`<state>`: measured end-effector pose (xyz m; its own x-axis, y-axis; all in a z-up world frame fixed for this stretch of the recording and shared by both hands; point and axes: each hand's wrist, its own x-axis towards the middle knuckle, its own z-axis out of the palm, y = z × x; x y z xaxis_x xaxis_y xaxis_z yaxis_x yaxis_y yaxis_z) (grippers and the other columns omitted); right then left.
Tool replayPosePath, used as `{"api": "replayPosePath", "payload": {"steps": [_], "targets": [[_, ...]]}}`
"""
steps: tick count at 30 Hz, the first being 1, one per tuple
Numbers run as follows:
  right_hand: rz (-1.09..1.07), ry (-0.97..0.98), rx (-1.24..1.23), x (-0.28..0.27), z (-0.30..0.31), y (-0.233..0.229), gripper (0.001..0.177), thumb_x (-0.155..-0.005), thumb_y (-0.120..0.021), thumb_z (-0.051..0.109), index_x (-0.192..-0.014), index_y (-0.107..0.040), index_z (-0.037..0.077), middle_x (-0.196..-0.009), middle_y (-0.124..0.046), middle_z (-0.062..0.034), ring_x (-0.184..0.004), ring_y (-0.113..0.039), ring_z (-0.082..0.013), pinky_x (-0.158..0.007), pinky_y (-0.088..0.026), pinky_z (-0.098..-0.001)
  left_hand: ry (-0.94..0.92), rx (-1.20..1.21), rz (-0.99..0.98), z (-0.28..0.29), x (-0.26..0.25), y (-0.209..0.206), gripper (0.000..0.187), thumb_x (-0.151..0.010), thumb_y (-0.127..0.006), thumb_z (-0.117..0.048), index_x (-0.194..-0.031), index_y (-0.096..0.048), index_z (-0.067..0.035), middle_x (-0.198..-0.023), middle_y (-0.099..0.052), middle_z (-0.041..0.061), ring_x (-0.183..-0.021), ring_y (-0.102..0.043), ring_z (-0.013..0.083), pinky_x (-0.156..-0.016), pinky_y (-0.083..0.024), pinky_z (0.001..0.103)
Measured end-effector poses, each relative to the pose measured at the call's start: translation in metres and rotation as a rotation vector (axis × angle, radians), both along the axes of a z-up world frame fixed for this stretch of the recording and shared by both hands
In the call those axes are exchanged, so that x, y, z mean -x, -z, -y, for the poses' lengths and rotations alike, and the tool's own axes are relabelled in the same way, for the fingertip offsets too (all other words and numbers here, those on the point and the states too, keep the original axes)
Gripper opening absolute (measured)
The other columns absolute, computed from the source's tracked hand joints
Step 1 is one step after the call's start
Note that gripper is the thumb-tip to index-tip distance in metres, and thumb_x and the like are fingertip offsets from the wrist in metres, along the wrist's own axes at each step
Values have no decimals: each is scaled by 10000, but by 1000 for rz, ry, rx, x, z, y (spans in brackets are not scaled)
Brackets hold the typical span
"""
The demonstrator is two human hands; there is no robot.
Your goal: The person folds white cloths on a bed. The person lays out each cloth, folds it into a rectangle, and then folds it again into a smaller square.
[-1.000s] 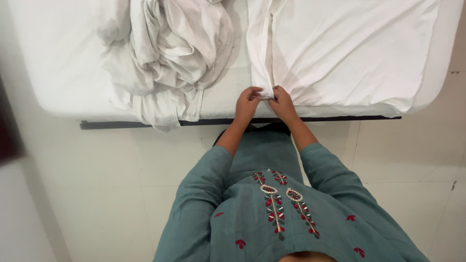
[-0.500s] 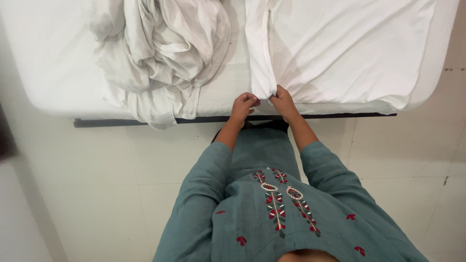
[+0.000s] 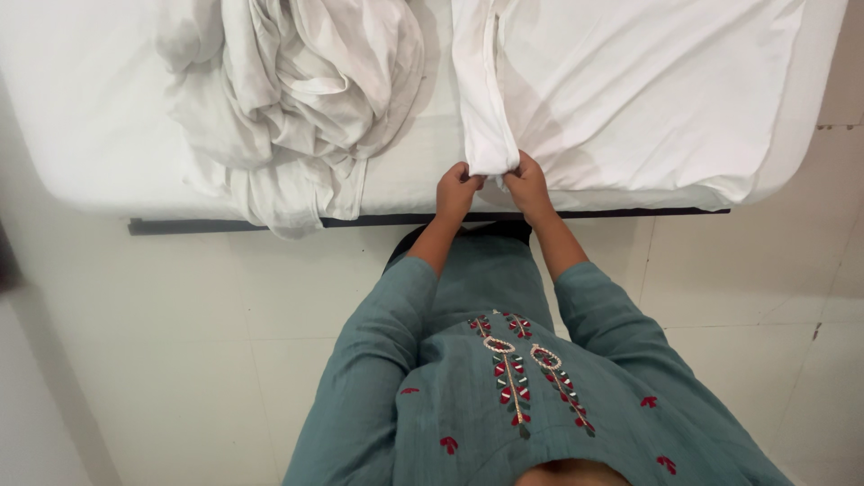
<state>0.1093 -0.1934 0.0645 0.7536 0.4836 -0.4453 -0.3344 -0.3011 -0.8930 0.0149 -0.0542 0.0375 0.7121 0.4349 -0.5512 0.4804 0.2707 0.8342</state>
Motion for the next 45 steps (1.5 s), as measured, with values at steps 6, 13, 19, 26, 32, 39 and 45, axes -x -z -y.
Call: {"api": "replayPosePath", "payload": {"steps": [6,13,19,26,32,39,45], "targets": [[304,88,385,7,-6,-4,317,-831,-781,157,-1078,-657,2,-1015,-604,-70,-790,-641,-200,-717,-539,-334,41,-42,-66,-5,0,0,228,-867,-763,-211,-838,-681,0,-741,-743,93,-681,-677,156,-675,-515,297],[386,1,579,21,-6,-16,281,-776,-859,221,-941,-745,25,-939,-618,-101,-823,-657,-230,-746,-534,-350,-17,-8,-70,-10,12,-3,256,-861,-792,-184,-790,-646,14,-727,-737,95,-678,-671,147,-657,-508,291],[337,42,315,25,-9,-10,229,-832,-767,176,-953,-652,20,-988,-639,-97,-872,-706,-204,-773,-562,-325,-21,19,-92,-8,18,7,235,-861,-789,-180,-798,-654,2,-732,-743,78,-664,-655,125,-621,-488,279],[501,-100,561,30,-17,-29,266,-756,-812,148,-853,-625,-14,-894,-608,-155,-803,-625,-312,-708,-503,-407,-41,85,-63,-10,22,12,161,-893,-733,-153,-817,-665,-29,-758,-745,63,-669,-653,101,-595,-476,264],[492,-21,394,22,-16,-34,209,-788,-715,104,-941,-614,3,-832,-629,-162,-758,-604,-264,-669,-498,-388,-39,-36,-98,-25,30,22,196,-873,-766,-144,-786,-653,-10,-741,-742,72,-654,-640,128,-623,-494,283],[178,-179,207,13,-3,-20,182,-932,-608,30,-1095,-528,18,-870,-647,-97,-813,-602,-159,-760,-489,-314,-153,0,-110,-20,39,22,230,-871,-770,-192,-890,-606,-32,-771,-719,72,-671,-691,140,-652,-531,294],[-55,-332,-53,24,21,34,368,-889,-592,-19,-1250,-535,25,-1038,-668,-78,-922,-618,-131,-812,-501,-299,-88,353,-331,-15,44,9,385,-925,-756,-412,-924,-601,-59,-809,-668,74,-688,-683,165,-601,-483,309]]}}
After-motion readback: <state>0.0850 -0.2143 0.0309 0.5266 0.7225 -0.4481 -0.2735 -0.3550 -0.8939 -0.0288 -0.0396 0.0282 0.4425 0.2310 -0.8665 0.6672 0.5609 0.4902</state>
